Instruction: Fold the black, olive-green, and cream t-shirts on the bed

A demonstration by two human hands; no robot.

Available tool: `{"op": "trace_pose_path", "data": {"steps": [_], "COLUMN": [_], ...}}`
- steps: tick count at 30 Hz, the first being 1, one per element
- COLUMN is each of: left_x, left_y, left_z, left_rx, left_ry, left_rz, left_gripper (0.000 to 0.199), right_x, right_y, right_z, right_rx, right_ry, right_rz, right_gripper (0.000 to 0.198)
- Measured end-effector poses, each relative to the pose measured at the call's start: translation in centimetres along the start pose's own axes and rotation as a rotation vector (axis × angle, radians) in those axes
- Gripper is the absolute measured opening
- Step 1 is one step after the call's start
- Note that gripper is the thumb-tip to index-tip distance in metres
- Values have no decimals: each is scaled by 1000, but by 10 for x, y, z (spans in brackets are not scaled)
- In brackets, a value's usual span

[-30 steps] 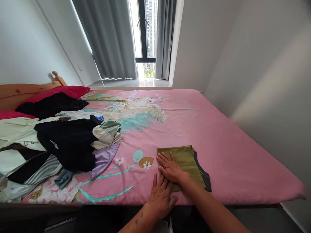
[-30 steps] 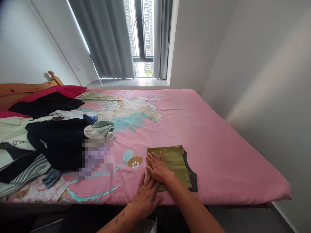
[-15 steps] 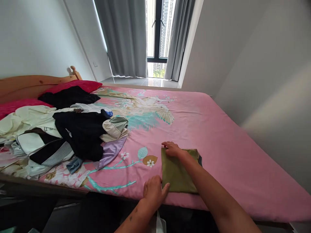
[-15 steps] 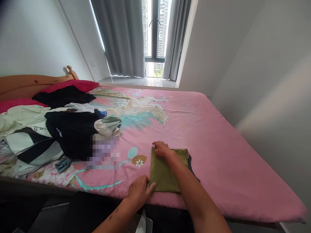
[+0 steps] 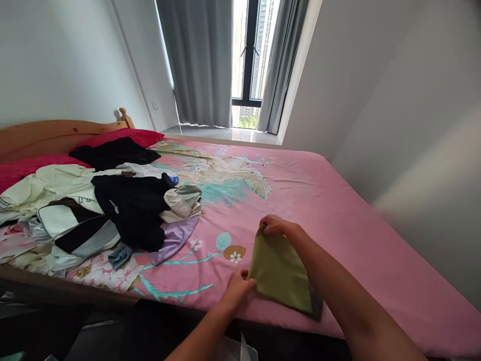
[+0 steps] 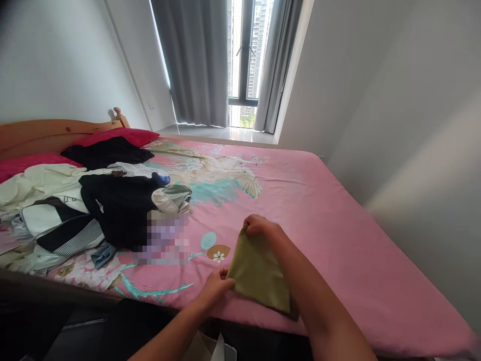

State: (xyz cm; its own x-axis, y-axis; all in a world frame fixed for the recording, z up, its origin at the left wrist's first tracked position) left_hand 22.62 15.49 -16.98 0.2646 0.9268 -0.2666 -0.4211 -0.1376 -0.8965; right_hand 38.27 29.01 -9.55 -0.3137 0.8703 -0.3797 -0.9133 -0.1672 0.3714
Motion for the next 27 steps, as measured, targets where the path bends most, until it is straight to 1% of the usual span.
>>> {"op": "trace_pose_path", "data": {"steps": [1, 2, 4, 6, 7, 8, 9, 10, 11, 12, 14, 16, 17, 19, 20, 22, 24, 27], "left_x": [8, 17, 36, 51, 55, 58, 59, 59, 60, 61, 61, 57, 53, 42, 37, 24, 8, -25], "left_y": [-17, -36, -76, -115, -132, -147, -154, -154, -147, -133, -92, -46, -26, 5, 16, 29, 34, 41], "left_z": [15, 36, 82, 126, 145, 159, 168, 172, 171, 167, 152, 134, 125, 112, 108, 104, 101, 96], "left_rx": [-4, 8, 20, 45, 97, 185, 266, 349, 418, 461, 512, 529, 534, 544, 546, 556, 584, 649], "left_ry": [10, -18, -73, -139, -196, -253, -303, -341, -361, -366, -348, -317, -303, -291, -291, -292, -290, -271], "left_rz": [-80, -140, -218, -298, -362, -441, -503, -548, -568, -561, -511, -465, -447, -421, -413, -425, -487, -596], "left_gripper": [20, 18, 21, 26, 27, 27, 26, 25, 25, 25, 25, 28, 29, 33, 34, 35, 36, 34], "right_x": [-7, -15, -32, -51, -60, -67, -74, -77, -78, -77, -71, -65, -65, -69, -74, -89, -107, -137], "right_y": [0, 0, 0, 1, 1, 0, -1, -3, -5, -7, -13, -19, -22, -25, -26, -25, -21, -10], "right_z": [20, 41, 82, 116, 127, 133, 133, 127, 114, 96, 48, -6, -31, -73, -88, -109, -122, -142], "right_rx": [5, 10, 23, 65, 93, 116, 128, 125, 108, 82, 37, -19, -27, -31, -19, 21, 66, 83], "right_ry": [-61, -132, -278, -452, -544, -636, -721, -787, -827, -848, -825, -758, -747, -742, -763, -813, -850, -836], "right_rz": [7, 14, 31, 85, 121, 157, 187, 211, 225, 234, 245, 210, 192, 167, 156, 153, 173, 216], "right_gripper": [30, 30, 31, 33, 32, 29, 26, 23, 21, 19, 19, 20, 20, 21, 22, 24, 24, 22]}}
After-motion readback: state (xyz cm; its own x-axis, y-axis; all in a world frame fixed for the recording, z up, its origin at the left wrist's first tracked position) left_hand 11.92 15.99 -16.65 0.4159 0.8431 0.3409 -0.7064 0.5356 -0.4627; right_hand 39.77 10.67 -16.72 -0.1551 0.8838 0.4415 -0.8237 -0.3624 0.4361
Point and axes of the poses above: each hand's wrist, its own x-axis towards the middle knuckle, its own z-axis out of the back of the hand, y = z × x, the point moved 7 cm from there along x, towards the middle knuckle, and after that the axes turned 5 degrees about y, right-handed, at the moved point
